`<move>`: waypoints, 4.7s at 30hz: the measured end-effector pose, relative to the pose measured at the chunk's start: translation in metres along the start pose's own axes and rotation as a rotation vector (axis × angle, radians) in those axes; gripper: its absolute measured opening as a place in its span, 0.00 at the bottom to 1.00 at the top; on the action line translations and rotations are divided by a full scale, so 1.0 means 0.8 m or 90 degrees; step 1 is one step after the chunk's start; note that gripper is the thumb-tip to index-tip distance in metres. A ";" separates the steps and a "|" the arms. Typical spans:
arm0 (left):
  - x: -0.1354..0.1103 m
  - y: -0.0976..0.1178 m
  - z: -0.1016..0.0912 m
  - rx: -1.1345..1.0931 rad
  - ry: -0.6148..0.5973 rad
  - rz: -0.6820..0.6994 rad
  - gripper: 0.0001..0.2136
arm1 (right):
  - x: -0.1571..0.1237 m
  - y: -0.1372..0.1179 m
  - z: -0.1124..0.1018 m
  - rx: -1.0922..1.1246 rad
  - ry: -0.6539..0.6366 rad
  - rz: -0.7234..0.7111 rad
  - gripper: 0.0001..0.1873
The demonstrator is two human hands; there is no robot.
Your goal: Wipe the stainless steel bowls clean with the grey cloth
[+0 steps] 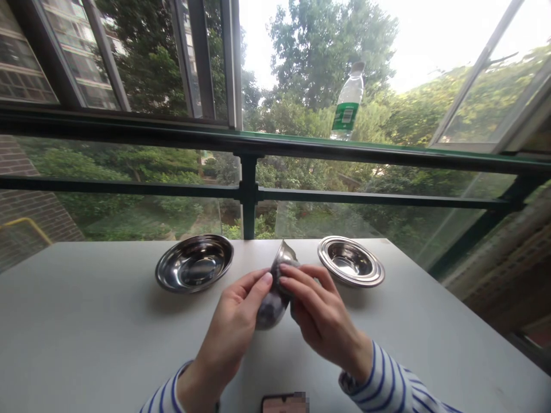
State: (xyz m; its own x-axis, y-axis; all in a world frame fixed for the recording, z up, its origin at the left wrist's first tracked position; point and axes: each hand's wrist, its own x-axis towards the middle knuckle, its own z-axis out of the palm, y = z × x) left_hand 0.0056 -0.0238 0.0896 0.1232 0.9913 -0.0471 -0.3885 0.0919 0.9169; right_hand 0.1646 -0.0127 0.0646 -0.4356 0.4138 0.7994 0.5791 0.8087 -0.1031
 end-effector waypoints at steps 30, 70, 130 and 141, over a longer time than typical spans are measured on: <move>0.000 -0.001 -0.006 0.125 -0.026 0.058 0.12 | 0.009 0.011 -0.012 0.021 0.038 0.056 0.20; 0.000 -0.005 -0.003 0.080 0.046 0.040 0.11 | 0.006 0.011 0.000 0.054 0.057 0.168 0.18; -0.002 0.001 0.004 -0.177 0.047 -0.046 0.07 | 0.002 0.006 -0.001 0.055 -0.033 -0.039 0.22; -0.001 0.003 0.001 -0.166 -0.037 -0.045 0.10 | -0.001 -0.003 0.003 -0.038 -0.061 -0.116 0.18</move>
State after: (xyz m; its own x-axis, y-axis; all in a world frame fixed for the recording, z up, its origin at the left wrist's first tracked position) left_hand 0.0056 -0.0246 0.0919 0.2079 0.9751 -0.0772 -0.5986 0.1893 0.7784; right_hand 0.1619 -0.0140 0.0628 -0.5986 0.3033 0.7414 0.5230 0.8490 0.0749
